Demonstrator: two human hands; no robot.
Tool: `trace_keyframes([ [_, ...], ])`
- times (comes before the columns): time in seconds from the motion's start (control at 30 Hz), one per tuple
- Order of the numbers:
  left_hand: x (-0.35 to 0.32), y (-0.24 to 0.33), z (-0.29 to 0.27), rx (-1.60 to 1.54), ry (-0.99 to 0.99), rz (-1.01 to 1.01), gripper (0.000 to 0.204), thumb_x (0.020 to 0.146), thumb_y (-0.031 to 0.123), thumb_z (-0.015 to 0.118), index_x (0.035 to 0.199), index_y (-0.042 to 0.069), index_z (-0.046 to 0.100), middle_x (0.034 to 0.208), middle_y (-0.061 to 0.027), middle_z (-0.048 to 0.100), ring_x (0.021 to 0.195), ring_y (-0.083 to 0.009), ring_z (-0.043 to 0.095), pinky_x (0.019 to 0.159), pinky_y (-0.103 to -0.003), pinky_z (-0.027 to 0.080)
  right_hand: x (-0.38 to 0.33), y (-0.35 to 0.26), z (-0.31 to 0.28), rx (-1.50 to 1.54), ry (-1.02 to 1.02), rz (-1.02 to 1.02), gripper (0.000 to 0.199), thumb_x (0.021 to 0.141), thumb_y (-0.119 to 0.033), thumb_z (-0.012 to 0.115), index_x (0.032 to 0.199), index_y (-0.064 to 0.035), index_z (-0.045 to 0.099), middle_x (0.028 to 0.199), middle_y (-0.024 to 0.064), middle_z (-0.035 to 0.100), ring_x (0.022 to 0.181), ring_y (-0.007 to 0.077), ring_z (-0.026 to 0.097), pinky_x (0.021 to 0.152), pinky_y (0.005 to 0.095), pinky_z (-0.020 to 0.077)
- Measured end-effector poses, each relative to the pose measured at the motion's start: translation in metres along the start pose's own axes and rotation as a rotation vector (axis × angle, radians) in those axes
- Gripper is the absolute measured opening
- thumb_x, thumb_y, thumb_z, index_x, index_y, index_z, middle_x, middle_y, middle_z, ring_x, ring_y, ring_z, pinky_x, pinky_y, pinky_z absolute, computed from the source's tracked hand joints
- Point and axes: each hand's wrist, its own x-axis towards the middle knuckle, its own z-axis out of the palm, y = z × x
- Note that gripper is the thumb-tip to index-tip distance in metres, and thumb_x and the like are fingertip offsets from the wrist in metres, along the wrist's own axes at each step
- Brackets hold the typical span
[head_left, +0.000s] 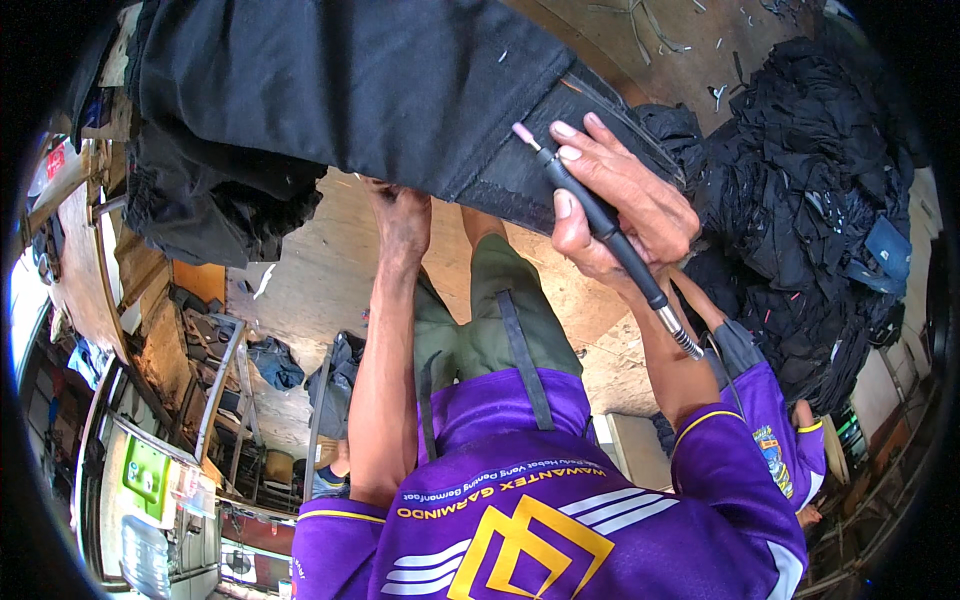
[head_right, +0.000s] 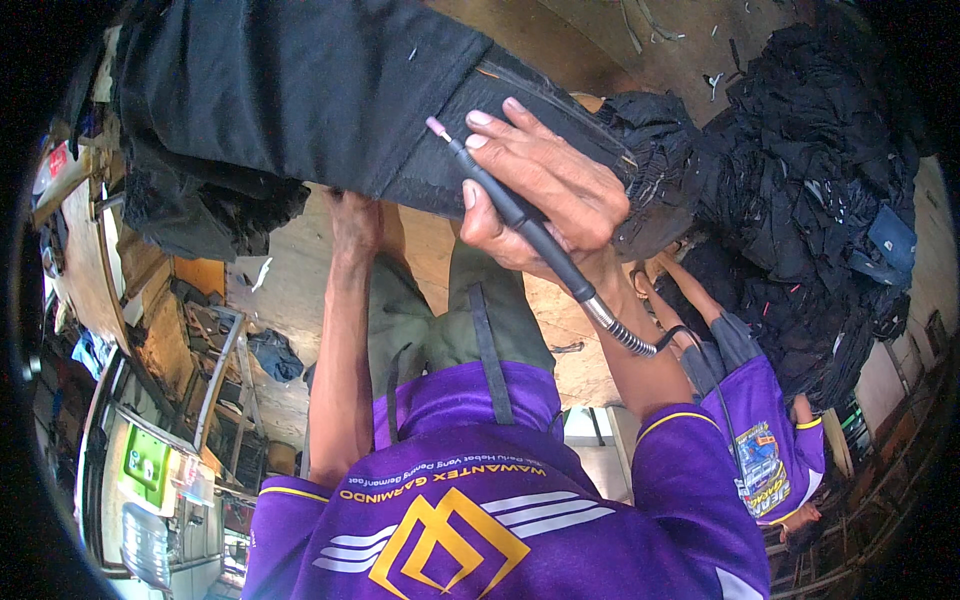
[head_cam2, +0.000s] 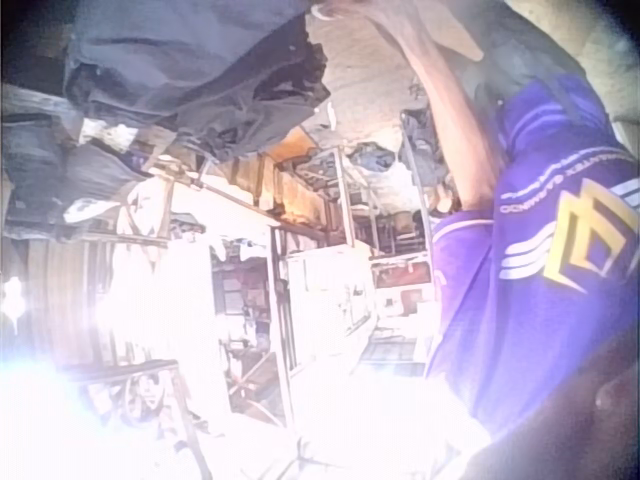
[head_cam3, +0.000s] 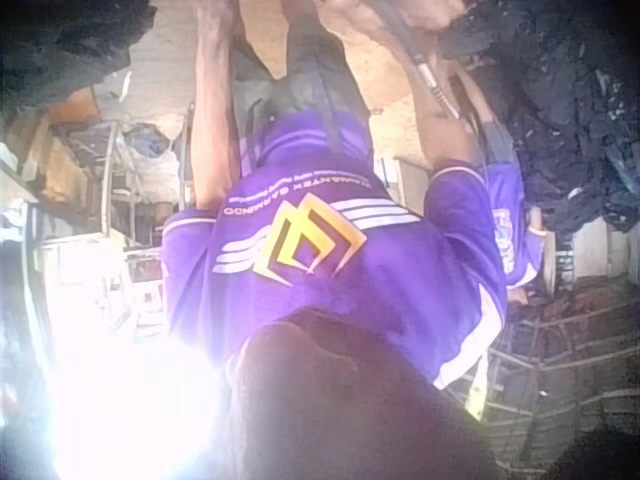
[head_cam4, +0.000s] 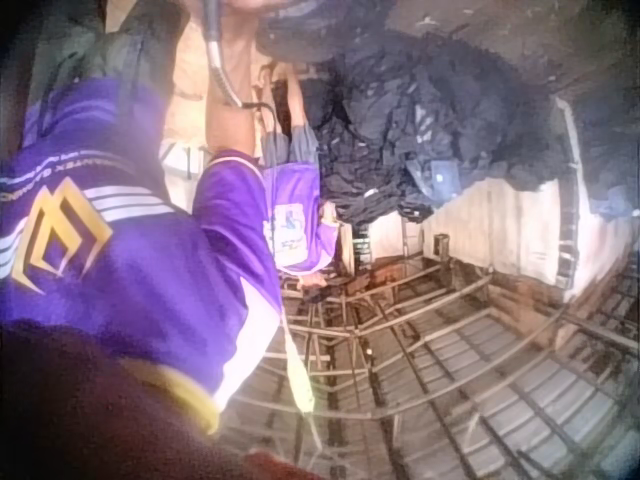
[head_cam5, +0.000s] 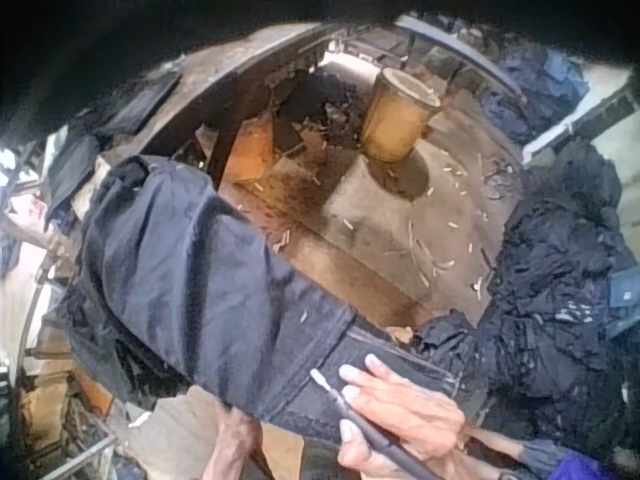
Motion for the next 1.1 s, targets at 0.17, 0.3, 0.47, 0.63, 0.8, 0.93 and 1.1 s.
trace_keyframes([
  [0.17, -0.009, 0.007, 0.001, -0.063, 0.064, -0.067, 0.032, 0.098, 0.007, 0.077, 0.125, 0.005, 0.059, 0.115, 0.0005, 0.065, 0.106, -0.0118, 0.061, 0.093, -0.030, 0.048, 0.000, 0.002, 0.001, -0.004, 0.007, 0.003, 0.030, 0.077, -0.002, 0.083, 0.106, 0.0048, 0.083, 0.099, 0.0182, 0.084, 0.106, 0.0353, 0.084, 0.105, 0.0542, 0.0646],
  [0.3, -0.006, 0.016, -0.007, 0.425, -0.103, 0.143, 0.045, 0.100, 0.015, 0.080, 0.135, 0.001, 0.057, 0.126, -0.0053, 0.066, 0.114, -0.0157, 0.062, 0.099, -0.034, 0.049, 0.004, 0.003, 0.003, -0.029, 0.053, 0.014, 0.032, 0.078, -0.002, 0.081, 0.109, 0.0060, 0.081, 0.099, 0.0198, 0.083, 0.106, 0.0361, 0.084, 0.105, 0.0545, 0.0643],
  [0.47, -0.009, 0.008, -0.010, 0.237, -0.017, -0.014, 0.067, 0.103, 0.027, 0.080, 0.152, -0.007, 0.050, 0.149, -0.0153, 0.061, 0.135, -0.0234, 0.059, 0.115, -0.040, 0.047, 0.007, 0.006, 0.001, -0.049, 0.072, 0.062, 0.031, 0.080, -0.003, 0.080, 0.109, 0.0067, 0.080, 0.101, 0.0221, 0.083, 0.107, 0.0368, 0.084, 0.106, 0.0549, 0.0636],
  [0.63, -0.010, 0.015, -0.013, 0.438, -0.042, -0.093, 0.072, 0.105, 0.028, 0.077, 0.159, -0.007, 0.044, 0.159, -0.0170, 0.056, 0.144, -0.0244, 0.055, 0.119, -0.040, 0.045, 0.004, 0.004, -0.001, -0.037, 0.118, 0.145, 0.027, 0.084, -0.005, 0.079, 0.108, 0.0070, 0.080, 0.106, 0.0241, 0.083, 0.110, 0.0375, 0.083, 0.108, 0.0537, 0.0624],
  [0.8, -0.002, 0.076, -0.020, 0.339, -0.271, -0.177, 0.074, 0.101, 0.007, 0.075, 0.165, 0.000, 0.037, 0.159, -0.0187, 0.055, 0.143, -0.0260, 0.058, 0.115, -0.040, 0.053, 0.014, -0.013, -0.008, -0.045, 0.340, 0.465, 0.037, 0.108, -0.025, 0.069, 0.127, 0.0059, 0.076, 0.120, 0.0211, 0.082, 0.117, 0.0330, 0.080, 0.106, 0.0432, 0.0601],
  [0.93, 0.001, 0.180, -0.066, 0.201, -0.021, 0.162, 0.079, 0.100, -0.002, 0.072, 0.169, 0.004, 0.033, 0.160, -0.0207, 0.053, 0.142, -0.0343, 0.059, 0.113, -0.045, 0.056, 0.034, -0.025, -0.012, 0.183, 0.575, 0.575, 0.049, 0.121, -0.040, 0.053, 0.130, 0.0044, 0.072, 0.123, 0.0150, 0.080, 0.117, 0.0233, 0.075, 0.108, 0.0389, 0.0555],
  [1.1, 0.077, 0.314, -0.126, 0.859, 0.317, 0.745, 0.100, 0.096, 0.036, 0.090, 0.170, -0.002, 0.034, 0.171, -0.0293, 0.038, 0.160, -0.0429, 0.037, 0.133, -0.052, 0.029, 0.054, -0.061, 0.012, 0.201, 0.469, 0.626, 0.030, 0.108, -0.033, 0.079, 0.115, -0.0049, 0.076, 0.100, 0.0044, 0.080, 0.098, 0.0172, 0.073, 0.091, 0.0341, 0.0565],
])
